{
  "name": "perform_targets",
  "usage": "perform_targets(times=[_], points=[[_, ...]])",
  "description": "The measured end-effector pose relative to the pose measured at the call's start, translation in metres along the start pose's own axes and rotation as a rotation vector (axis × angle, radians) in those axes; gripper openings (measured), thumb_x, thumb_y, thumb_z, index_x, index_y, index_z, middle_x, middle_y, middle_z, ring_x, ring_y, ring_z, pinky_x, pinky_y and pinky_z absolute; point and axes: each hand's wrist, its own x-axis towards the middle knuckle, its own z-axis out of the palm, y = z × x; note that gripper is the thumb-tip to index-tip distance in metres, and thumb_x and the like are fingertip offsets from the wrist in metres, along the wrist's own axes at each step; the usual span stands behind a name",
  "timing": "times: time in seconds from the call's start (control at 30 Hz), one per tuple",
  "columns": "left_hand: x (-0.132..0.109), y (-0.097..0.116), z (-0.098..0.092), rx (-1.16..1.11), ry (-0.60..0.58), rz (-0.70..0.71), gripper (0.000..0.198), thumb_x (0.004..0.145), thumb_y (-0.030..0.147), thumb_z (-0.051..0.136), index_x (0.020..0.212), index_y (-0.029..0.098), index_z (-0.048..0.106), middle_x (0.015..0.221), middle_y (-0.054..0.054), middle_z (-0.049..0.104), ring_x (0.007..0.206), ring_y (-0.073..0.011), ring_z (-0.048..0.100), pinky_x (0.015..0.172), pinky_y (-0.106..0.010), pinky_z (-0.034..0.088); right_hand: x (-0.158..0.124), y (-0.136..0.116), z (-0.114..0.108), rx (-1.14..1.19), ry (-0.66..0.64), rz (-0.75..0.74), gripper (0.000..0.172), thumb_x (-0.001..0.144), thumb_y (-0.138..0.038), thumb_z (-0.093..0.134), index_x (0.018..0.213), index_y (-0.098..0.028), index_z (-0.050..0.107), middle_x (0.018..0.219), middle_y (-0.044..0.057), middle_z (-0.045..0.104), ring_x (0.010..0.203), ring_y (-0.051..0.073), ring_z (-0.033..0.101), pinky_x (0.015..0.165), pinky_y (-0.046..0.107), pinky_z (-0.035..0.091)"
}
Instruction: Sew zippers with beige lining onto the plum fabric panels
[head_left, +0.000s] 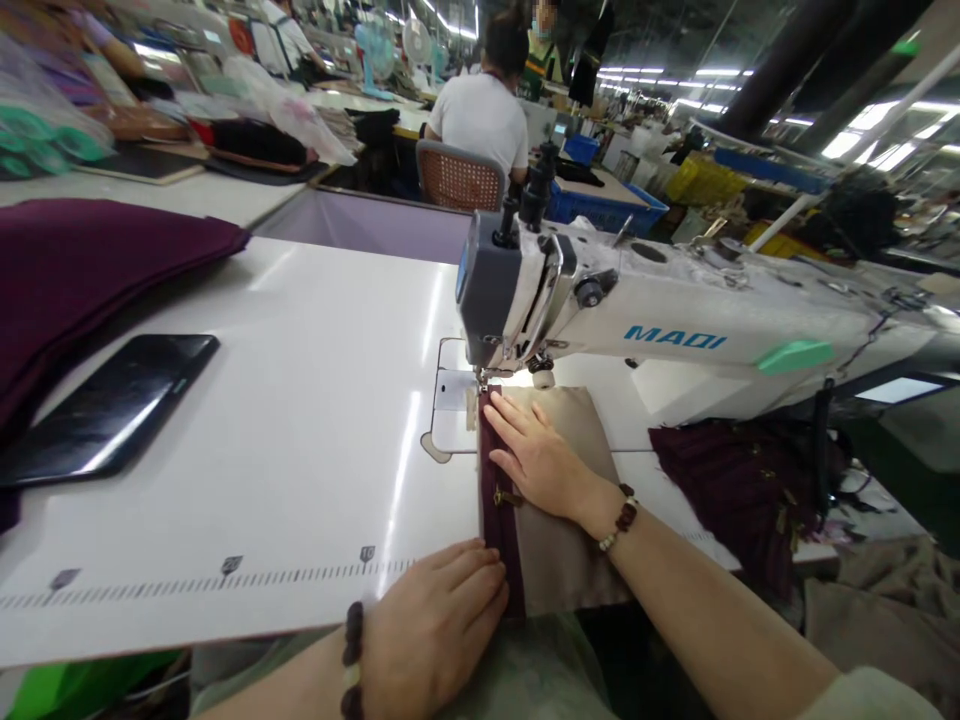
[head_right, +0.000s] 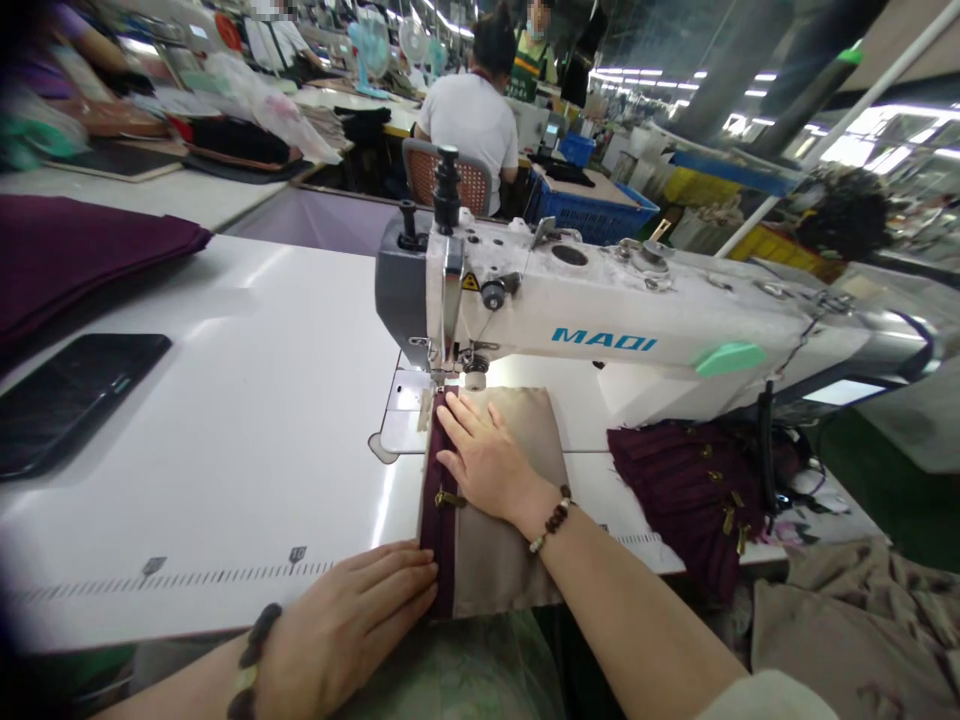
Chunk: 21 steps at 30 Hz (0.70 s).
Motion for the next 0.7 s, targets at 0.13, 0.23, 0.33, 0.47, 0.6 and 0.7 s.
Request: perform_targets(times=[0.13,0.23,0.33,0.47,0.6,0.7], points=[[-0.0009,0.0010,0.0006,0.019,0.018,0.004,0.038,0.093,0.011,0.025,0.084,0.010,0.061,0.080,-0.005,0.067,0.077,-0.0141,0.063,0.080,-0.024,0.053,0.0004,-0.0011,-0.0008,-0.011,-0.012,0.006,0.048,0.090,-0.028,0.036,0.136,-0.016,0.028,0.143,0.005,0.018,0.132,0.018,0.015,0.107,0.046,0.018],[0.0000,0.0016,0.0015,0.020,0.013,-0.008,0.041,0.094,0.011,0.023,0.081,0.010,0.062,0.079,-0.005,0.067,0.076,-0.0137,0.064,0.079,-0.023,0.053,0.0007,-0.0026,-0.0019,-0.027,-0.020,0.013,0.048,0.089,-0.026,0.037,0.136,-0.015,0.028,0.143,0.005,0.018,0.132,0.018,0.015,0.107,0.045,0.018],[0.0014,0.0027,0.0028,0.008,0.006,-0.037,0.043,0.094,0.012,0.021,0.080,0.011,0.062,0.077,-0.005,0.067,0.076,-0.0131,0.064,0.079,-0.022,0.053,0.0012,-0.0033,-0.0017,-0.034,-0.018,0.019,0.049,0.089,-0.026,0.037,0.136,-0.015,0.028,0.143,0.004,0.018,0.132,0.018,0.015,0.108,0.044,0.018],[0.0018,0.0035,0.0032,0.013,0.025,-0.057,0.045,0.094,0.011,0.019,0.079,0.012,0.061,0.076,-0.004,0.067,0.075,-0.0123,0.064,0.080,-0.021,0.052,0.0014,-0.0031,-0.0003,-0.030,-0.005,0.017,0.048,0.089,-0.026,0.035,0.136,-0.015,0.028,0.143,0.005,0.019,0.132,0.017,0.014,0.108,0.044,0.017],[-0.0007,0.0022,0.0029,0.031,0.020,-0.053,0.042,0.093,0.009,0.021,0.081,0.013,0.061,0.077,-0.004,0.067,0.078,-0.0120,0.064,0.083,-0.021,0.051,0.0010,-0.0027,-0.0002,-0.027,-0.015,0.021,0.049,0.089,-0.026,0.035,0.136,-0.015,0.027,0.143,0.004,0.018,0.132,0.017,0.014,0.108,0.044,0.017],[-0.0036,0.0008,0.0035,0.045,0.008,-0.019,0.039,0.092,0.008,0.024,0.083,0.014,0.061,0.077,-0.004,0.066,0.081,-0.0127,0.063,0.085,-0.023,0.050,0.0009,-0.0028,-0.0006,-0.021,-0.019,0.023,0.049,0.089,-0.026,0.034,0.136,-0.015,0.027,0.143,0.004,0.019,0.132,0.017,0.015,0.108,0.045,0.017]])
